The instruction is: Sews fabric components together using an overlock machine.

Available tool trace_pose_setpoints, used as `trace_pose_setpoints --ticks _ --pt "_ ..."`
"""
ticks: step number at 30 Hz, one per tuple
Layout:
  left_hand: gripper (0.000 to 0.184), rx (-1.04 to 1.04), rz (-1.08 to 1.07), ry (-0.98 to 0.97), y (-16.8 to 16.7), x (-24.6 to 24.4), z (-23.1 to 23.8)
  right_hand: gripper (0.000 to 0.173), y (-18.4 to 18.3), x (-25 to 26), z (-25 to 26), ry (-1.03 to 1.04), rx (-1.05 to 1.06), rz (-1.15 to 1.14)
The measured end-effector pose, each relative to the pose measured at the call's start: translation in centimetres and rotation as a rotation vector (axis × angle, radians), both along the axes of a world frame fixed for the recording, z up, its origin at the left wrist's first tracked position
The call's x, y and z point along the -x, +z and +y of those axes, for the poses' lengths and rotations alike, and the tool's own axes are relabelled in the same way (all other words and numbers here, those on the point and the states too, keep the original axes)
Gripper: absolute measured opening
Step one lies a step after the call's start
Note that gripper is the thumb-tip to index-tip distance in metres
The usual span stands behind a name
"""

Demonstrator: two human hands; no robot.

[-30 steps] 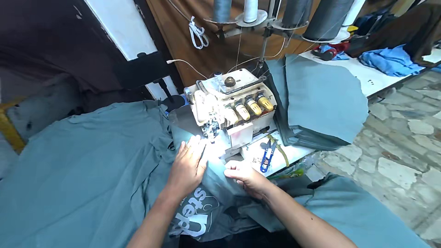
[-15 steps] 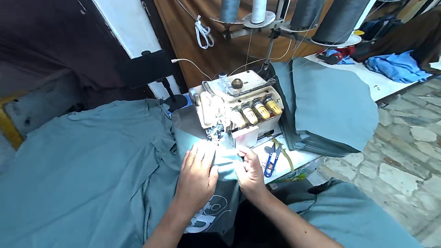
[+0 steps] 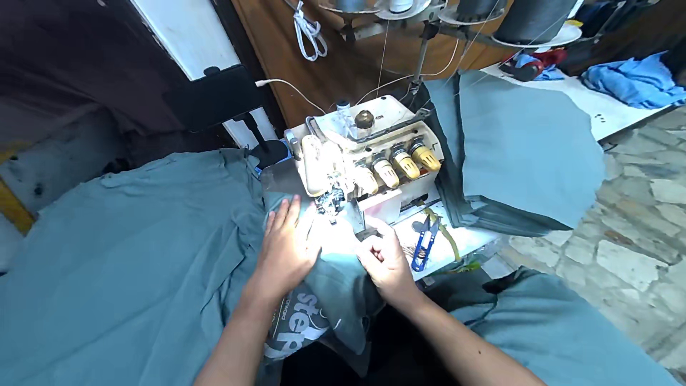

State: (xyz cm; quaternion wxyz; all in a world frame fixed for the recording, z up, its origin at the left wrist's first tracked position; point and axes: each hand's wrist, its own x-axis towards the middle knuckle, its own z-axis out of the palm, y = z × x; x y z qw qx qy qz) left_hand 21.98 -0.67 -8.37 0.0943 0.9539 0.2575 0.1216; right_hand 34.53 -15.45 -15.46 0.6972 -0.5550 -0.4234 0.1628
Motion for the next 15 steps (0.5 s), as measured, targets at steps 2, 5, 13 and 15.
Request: trace_pose_setpoints --ticks 2,5,13,15 --pt "0.052 -0.001 0.008 -0.016 0.3 -0.3 1.1 0.051 0.2 0.0 0.2 0.007 0.044 0.005" --pt "0.052 -0.038 -0.051 -0.05 -0.5 0.2 1.8 0.044 -0.7 0.6 -2.5 0.022 0.169 -0.109" --pt "0.036 -0.197 -0.436 -0.512 0.3 -2.3 -7.9 0.027 -7.7 -0.7 -16.2 -0.055 0.532 0.075" --pt "0.031 -0.169 -0.435 -0.68 0.4 -6.8 -10.4 0.027 -8.2 -1.3 -17.7 -0.049 0.607 0.151"
